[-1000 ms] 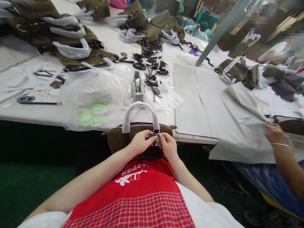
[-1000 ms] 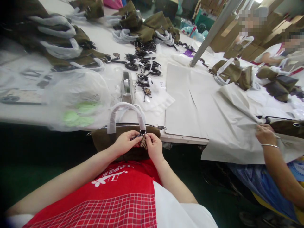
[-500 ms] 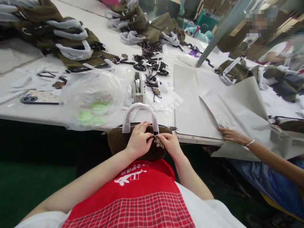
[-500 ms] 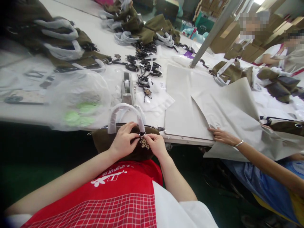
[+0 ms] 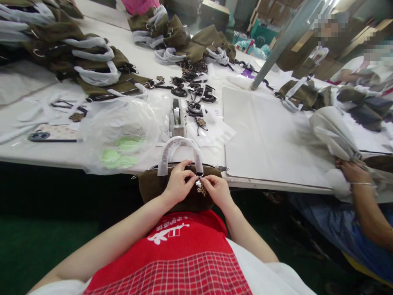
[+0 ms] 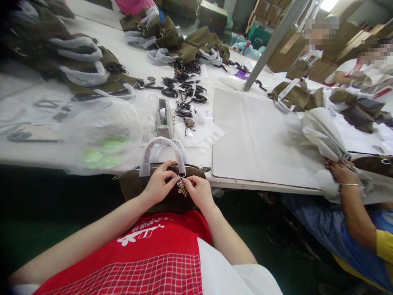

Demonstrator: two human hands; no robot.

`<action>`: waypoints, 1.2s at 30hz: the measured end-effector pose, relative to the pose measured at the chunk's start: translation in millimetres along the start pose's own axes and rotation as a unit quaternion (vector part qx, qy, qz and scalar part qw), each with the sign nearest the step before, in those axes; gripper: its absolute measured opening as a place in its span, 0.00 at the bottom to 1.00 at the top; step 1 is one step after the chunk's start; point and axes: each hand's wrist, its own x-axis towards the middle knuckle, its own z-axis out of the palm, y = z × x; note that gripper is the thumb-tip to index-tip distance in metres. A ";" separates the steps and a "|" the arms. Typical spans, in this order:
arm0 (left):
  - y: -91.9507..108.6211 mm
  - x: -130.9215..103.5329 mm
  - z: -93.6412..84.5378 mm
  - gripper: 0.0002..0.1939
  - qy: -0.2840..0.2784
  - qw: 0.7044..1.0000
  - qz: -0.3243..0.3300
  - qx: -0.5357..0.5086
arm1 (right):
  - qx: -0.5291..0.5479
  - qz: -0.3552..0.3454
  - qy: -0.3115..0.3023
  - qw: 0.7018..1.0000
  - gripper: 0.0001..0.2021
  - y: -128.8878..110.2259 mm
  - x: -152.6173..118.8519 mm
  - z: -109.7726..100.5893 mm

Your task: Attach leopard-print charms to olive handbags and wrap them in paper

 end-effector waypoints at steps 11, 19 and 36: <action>0.0 -15.7 -30.9 0.10 -0.030 0.997 0.061 0.035 | -0.011 -0.105 0.009 0.994 0.12 -9.4 -8.3 -5.1; 0.8 -10.0 -33.3 0.12 -0.071 0.997 -0.003 -0.042 | 0.072 -0.104 -0.078 0.989 0.12 -13.4 -1.3 3.6; 0.6 2.3 -14.0 0.15 -0.130 0.989 -0.029 0.060 | -0.061 -0.071 0.025 0.995 0.10 -8.9 -2.1 6.7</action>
